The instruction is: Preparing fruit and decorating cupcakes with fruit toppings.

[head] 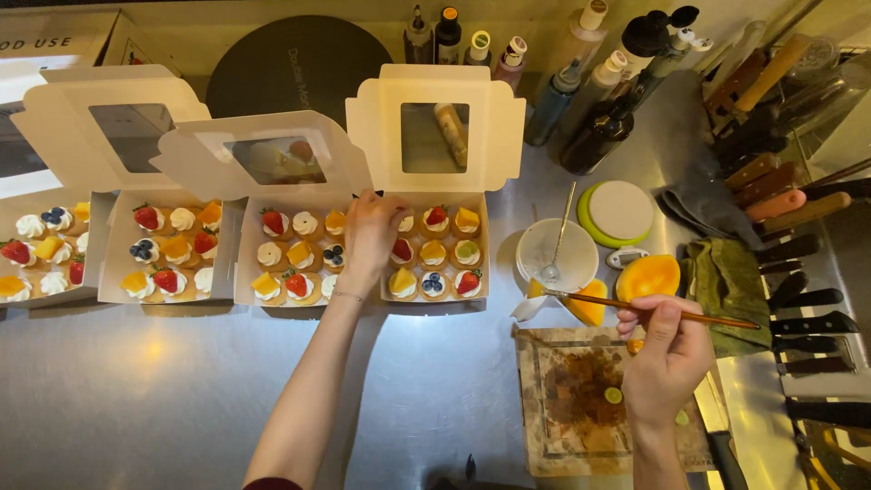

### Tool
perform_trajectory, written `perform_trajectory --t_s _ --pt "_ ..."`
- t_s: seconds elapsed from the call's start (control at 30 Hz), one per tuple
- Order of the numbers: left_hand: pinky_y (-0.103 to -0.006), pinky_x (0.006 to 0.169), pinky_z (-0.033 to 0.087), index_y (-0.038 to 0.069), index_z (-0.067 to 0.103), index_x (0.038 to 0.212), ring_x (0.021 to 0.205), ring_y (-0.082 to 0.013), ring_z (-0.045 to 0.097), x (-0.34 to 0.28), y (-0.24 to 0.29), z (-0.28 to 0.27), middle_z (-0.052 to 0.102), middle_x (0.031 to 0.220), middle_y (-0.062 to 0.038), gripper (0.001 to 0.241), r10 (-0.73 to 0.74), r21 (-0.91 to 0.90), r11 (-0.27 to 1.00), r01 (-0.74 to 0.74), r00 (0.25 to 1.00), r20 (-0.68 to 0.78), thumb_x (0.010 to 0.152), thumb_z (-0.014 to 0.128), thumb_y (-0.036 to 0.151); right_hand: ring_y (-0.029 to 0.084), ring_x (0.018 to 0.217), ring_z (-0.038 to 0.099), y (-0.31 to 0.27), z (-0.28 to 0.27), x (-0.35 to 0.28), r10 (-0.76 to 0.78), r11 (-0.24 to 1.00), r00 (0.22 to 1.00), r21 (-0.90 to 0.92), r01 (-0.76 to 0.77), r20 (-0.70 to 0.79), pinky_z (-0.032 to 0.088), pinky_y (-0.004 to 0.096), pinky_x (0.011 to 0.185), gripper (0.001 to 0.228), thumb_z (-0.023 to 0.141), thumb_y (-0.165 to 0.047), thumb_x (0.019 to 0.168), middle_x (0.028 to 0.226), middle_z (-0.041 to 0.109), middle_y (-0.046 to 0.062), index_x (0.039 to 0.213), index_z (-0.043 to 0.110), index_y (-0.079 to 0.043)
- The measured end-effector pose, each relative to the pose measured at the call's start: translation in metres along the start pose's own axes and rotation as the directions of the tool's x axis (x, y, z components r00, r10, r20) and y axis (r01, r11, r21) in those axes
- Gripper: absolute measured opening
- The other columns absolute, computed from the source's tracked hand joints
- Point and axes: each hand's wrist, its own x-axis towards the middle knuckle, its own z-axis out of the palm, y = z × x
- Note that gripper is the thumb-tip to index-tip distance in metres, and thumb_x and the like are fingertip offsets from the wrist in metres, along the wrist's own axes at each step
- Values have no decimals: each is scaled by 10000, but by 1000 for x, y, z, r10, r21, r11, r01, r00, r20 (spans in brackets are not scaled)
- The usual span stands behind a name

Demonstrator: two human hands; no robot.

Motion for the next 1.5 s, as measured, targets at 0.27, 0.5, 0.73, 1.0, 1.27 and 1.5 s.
perform_trajectory --t_s 0.27,0.5,0.73,1.0,1.27,1.5 --pt "-357 840 438 99 784 848 877 -239 560 13 -23 27 744 852 -39 136 329 287 906 -311 944 -19 806 655 115 141 806 561 13 -10 1 37 999 999 -16 -37 -41 482 250 740 241 385 -159 1210 914 604 97 1120 539 4" --pt "-334 826 435 111 793 885 845 -190 554 7 -32 35 738 821 -32 126 322 447 843 -301 946 28 782 727 80 162 841 579 17 -8 5 -14 997 999 -79 11 -44 498 273 791 262 380 -144 1208 961 599 120 1115 542 41" --pt "-373 851 439 125 708 913 894 -219 577 0 -40 47 674 943 -47 106 363 429 842 -327 932 -3 838 634 129 161 856 570 19 -10 6 -2 999 998 -46 -1 -64 501 276 818 262 379 -149 1211 975 593 111 1115 539 34" --pt "-344 860 435 157 693 870 887 -185 553 -1 -36 40 669 857 25 88 381 473 802 -365 922 67 855 609 137 141 858 554 38 -3 20 23 999 995 -32 -27 -102 486 258 831 253 378 -159 1198 964 589 90 1120 547 14" --pt "-316 773 530 177 779 1135 919 -192 717 -33 48 -22 757 1064 18 126 133 16 991 -132 977 -169 1023 723 193 253 660 725 112 47 39 -148 932 985 -322 168 86 594 357 576 161 652 -98 1045 761 714 160 950 718 14" --pt "-245 624 589 244 803 922 767 -145 759 -145 172 19 801 859 70 107 25 -507 839 195 918 395 958 703 251 318 709 711 119 35 48 -291 848 953 -439 297 82 567 405 666 193 676 -147 1034 699 686 122 903 719 -11"
